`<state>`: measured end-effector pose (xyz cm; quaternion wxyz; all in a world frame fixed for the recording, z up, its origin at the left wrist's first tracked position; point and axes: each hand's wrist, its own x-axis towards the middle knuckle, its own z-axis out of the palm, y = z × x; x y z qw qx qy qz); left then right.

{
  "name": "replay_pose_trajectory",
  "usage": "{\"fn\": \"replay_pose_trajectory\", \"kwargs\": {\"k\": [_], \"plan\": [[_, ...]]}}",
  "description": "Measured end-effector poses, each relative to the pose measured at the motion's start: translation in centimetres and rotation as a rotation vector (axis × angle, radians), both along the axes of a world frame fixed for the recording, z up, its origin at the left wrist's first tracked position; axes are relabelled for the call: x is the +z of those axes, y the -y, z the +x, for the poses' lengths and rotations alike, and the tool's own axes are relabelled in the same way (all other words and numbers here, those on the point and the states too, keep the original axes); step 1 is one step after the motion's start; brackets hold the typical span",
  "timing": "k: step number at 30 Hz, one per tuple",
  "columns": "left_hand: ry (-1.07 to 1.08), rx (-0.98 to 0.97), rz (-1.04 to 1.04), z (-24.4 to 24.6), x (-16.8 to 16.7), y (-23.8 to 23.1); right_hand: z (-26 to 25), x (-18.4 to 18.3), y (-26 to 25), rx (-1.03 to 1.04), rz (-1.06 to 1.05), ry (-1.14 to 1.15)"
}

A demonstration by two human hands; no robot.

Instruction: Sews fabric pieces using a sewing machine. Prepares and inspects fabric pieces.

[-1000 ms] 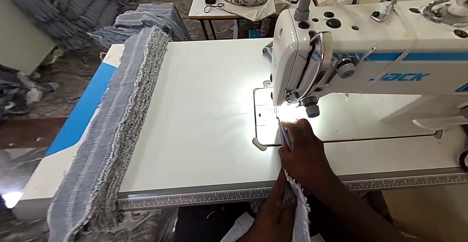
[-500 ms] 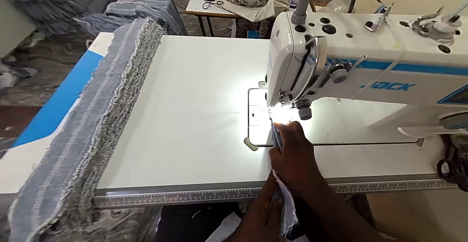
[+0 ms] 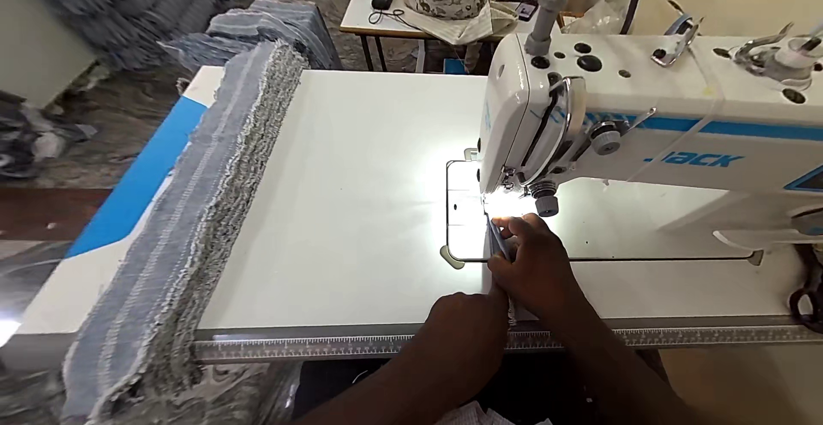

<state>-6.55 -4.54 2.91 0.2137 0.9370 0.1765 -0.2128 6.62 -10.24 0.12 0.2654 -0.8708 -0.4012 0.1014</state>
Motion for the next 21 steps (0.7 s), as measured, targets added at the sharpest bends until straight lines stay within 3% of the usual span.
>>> {"fn": "replay_pose_trajectory", "kwargs": {"k": [6, 11, 13, 16, 17, 21], "plan": [[0.042, 0.016, -0.01, 0.9, -0.1, -1.2, 1.1, 0.5, -1.7, -0.036, -0.021, -0.047], [0.515, 0.163, 0.08, -3.4, -1.4, -3.1, 0.2, -0.2, 1.2, 0.011, 0.022, -0.023], [0.536, 0.313, -0.083, -2.6, -1.8, -4.4, -0.1, -0.2, 2.9, -0.002, 0.068, -0.07], [0.451, 0.669, -0.781, 0.5, -1.1, -4.8, -0.3, 0.3, 4.8, -0.045, 0.172, -0.26], [0.446, 0.749, -0.929, 1.3, -1.1, -4.5, -0.5, 0.3, 5.3, -0.066, 0.207, -0.347], [0.46, 0.748, -1.004, 1.8, -1.8, -3.2, -1.4, 0.1, 7.1, -0.147, 0.377, -0.728]]}}
